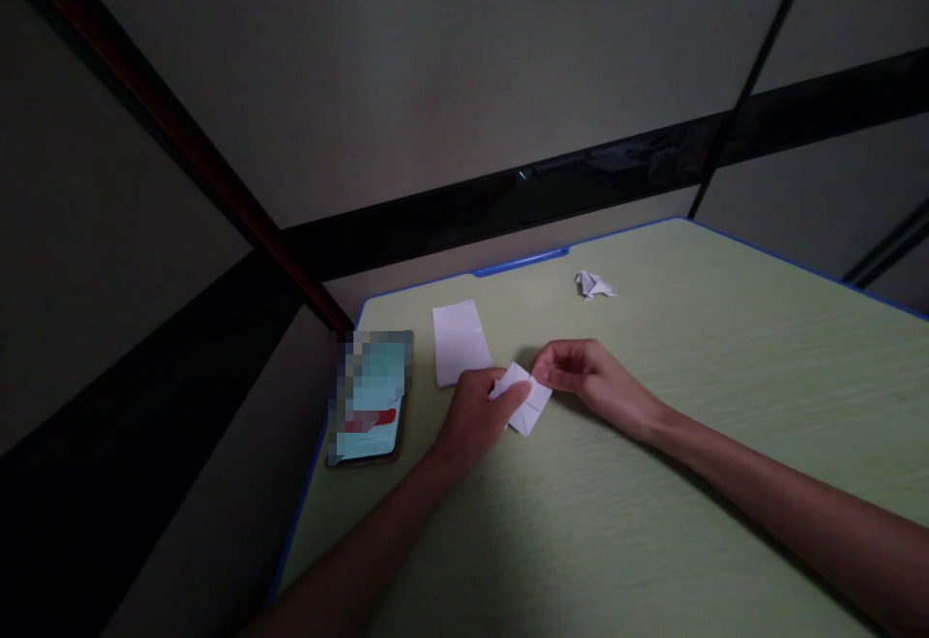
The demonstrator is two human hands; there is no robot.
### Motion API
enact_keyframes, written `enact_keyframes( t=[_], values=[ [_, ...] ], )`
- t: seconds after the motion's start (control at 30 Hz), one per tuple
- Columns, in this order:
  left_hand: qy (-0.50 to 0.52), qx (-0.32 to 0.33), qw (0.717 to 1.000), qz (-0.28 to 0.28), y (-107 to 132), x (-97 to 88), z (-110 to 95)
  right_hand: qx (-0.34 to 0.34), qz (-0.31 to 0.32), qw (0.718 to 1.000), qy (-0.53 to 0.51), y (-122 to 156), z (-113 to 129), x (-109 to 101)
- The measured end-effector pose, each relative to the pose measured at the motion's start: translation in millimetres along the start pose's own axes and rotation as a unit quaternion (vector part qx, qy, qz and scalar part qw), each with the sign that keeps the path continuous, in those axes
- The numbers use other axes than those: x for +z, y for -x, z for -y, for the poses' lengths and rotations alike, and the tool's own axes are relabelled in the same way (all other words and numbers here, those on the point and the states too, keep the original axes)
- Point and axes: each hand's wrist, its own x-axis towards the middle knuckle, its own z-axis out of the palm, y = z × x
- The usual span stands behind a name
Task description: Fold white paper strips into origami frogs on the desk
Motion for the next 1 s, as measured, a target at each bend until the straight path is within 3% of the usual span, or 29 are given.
enact_keyframes(
  t=[0.17,0.47,1.0],
  values=[
    [0.013,-0.004,1.0,0.006,0.8,-0.6,-0.8,-0.007,0.021,1.0,0.004,0.5,1.6,-2.3],
    [-0.009,0.009,1.0,0.006,-0.6,-0.7,2.4,-0.059,0.071,0.984,0.154,3.6,-4.3,-4.8],
    [-0.013,0.019,0.998,0.06,-2.8,-8.4,-0.8,-0.037,0.111,0.99,0.073,-0.3,-2.9,-7.9]
  ],
)
